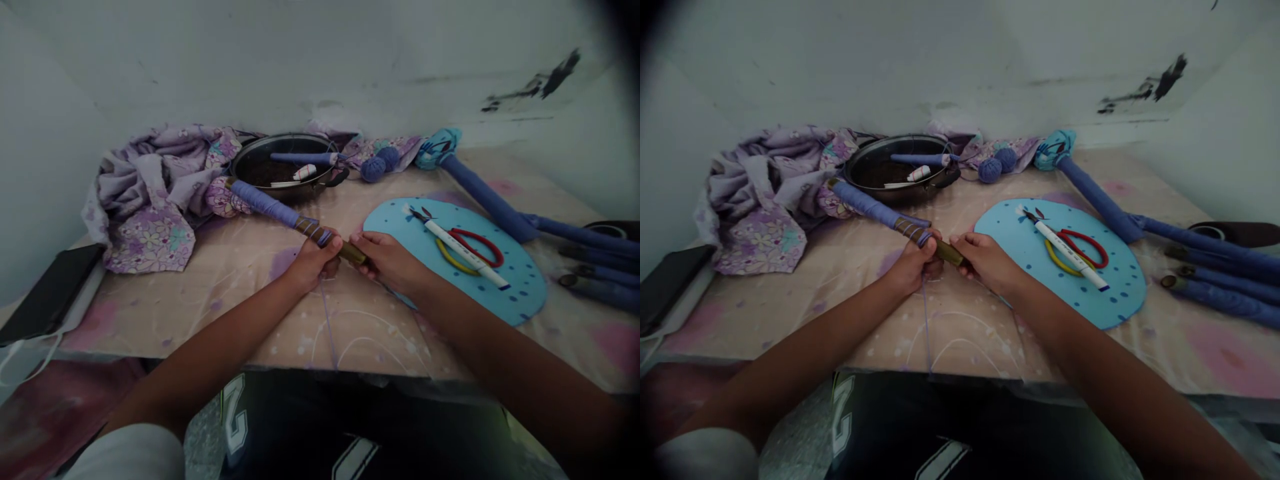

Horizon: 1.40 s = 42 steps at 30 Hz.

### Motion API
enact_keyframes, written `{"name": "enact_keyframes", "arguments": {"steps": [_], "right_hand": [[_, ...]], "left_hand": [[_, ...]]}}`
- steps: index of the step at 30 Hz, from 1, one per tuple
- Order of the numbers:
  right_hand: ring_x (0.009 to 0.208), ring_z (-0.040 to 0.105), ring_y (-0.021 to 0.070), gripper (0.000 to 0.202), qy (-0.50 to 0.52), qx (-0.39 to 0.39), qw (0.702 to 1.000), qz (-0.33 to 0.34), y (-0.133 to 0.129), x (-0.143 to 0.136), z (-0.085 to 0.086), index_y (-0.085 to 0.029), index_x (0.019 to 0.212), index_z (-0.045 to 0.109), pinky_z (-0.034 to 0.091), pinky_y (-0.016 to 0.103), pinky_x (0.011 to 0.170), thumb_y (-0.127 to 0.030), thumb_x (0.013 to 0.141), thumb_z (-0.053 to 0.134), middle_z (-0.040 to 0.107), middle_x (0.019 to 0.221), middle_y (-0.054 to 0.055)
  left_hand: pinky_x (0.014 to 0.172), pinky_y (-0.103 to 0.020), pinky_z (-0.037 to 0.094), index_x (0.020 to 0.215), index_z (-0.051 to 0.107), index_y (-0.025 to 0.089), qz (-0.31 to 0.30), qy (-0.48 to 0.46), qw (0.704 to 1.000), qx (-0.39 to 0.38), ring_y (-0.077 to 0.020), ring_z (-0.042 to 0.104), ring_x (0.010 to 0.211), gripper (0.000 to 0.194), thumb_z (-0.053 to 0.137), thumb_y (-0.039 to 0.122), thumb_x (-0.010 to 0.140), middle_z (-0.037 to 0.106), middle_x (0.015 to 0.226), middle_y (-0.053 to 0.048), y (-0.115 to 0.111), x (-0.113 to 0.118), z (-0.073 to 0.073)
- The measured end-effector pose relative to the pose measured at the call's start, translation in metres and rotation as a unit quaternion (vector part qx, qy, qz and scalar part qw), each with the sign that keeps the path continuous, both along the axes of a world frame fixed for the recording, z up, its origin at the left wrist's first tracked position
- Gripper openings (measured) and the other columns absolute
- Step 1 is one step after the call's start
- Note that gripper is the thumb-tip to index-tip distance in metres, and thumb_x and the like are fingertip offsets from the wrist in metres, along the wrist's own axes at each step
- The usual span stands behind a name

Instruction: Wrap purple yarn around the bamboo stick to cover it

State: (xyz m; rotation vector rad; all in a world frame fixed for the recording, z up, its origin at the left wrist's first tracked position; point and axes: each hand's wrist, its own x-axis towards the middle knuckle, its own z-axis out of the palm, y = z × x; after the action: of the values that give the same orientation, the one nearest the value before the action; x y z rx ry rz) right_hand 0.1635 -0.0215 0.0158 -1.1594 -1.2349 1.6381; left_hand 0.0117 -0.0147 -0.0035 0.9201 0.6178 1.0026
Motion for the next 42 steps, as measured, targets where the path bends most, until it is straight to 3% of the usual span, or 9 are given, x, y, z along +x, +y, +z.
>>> {"name": "enact_keyframes", "arguments": {"steps": [5, 9, 20, 35, 42], "right_hand": [[0.043, 0.05, 0.0075, 0.042, -0.026, 0.095, 0.994, 0.055, -0.007, -0.002, 0.002, -0.019, 0.079, 0.051, 0.035, 0.019, 0.035, -0.061, 0.079, 0.054, 0.055, 0.061, -0.002], [0.041, 0.045, 0.0051, 0.033, -0.057, 0.139, 0.988, 0.04, -0.008, -0.001, 0.002, -0.019, 0.079, 0.051, 0.031, 0.017, 0.035, -0.052, 0.081, 0.057, 0.053, 0.06, -0.004], [0.038, 0.044, 0.0041, 0.03, -0.05, 0.112, 0.992, 0.037, 0.001, 0.014, -0.005, -0.019, 0.076, 0.049, 0.032, 0.015, 0.031, -0.047, 0.08, 0.06, 0.053, 0.058, -0.005], [0.035, 0.041, 0.0032, 0.03, -0.041, 0.112, 0.992, 0.032, 0.006, 0.023, -0.006, -0.019, 0.072, 0.05, 0.029, 0.015, 0.029, -0.045, 0.078, 0.063, 0.052, 0.054, -0.006], [0.036, 0.045, 0.005, 0.032, 0.002, 0.104, 0.995, 0.008, 0.005, 0.02, -0.007, -0.02, 0.074, 0.05, 0.032, 0.017, 0.031, -0.047, 0.076, 0.066, 0.053, 0.055, -0.005]], "left_hand": [[0.031, -0.016, 0.017, 0.075, 0.04, 0.022, 0.04, 0.043, 0.998, 0.001, -0.0033, 0.028, 0.029, 0.043, 0.073, 0.047, 0.064, 0.035, 0.043, 0.012, 0.001, 0.001, 0.002], [0.032, -0.015, 0.016, 0.076, 0.042, 0.022, 0.049, 0.035, 0.998, -0.01, -0.0022, 0.024, 0.03, 0.044, 0.074, 0.049, 0.062, 0.034, 0.043, 0.013, 0.0, 0.001, 0.005], [0.035, -0.015, 0.014, 0.067, 0.042, 0.018, 0.139, 0.022, 0.99, -0.024, -0.0002, 0.021, 0.034, 0.032, 0.072, 0.023, 0.059, 0.029, 0.043, 0.013, 0.001, -0.004, 0.011], [0.034, -0.017, 0.012, 0.051, 0.033, 0.017, 0.208, -0.012, 0.976, -0.071, -0.0001, 0.019, 0.033, 0.034, 0.065, 0.015, 0.063, 0.026, 0.04, 0.011, 0.011, -0.018, 0.025], [0.034, -0.016, 0.014, 0.058, 0.035, 0.018, 0.211, -0.032, 0.974, -0.068, -0.0001, 0.02, 0.034, 0.036, 0.071, 0.022, 0.065, 0.026, 0.045, 0.011, 0.007, -0.012, 0.019]]}}
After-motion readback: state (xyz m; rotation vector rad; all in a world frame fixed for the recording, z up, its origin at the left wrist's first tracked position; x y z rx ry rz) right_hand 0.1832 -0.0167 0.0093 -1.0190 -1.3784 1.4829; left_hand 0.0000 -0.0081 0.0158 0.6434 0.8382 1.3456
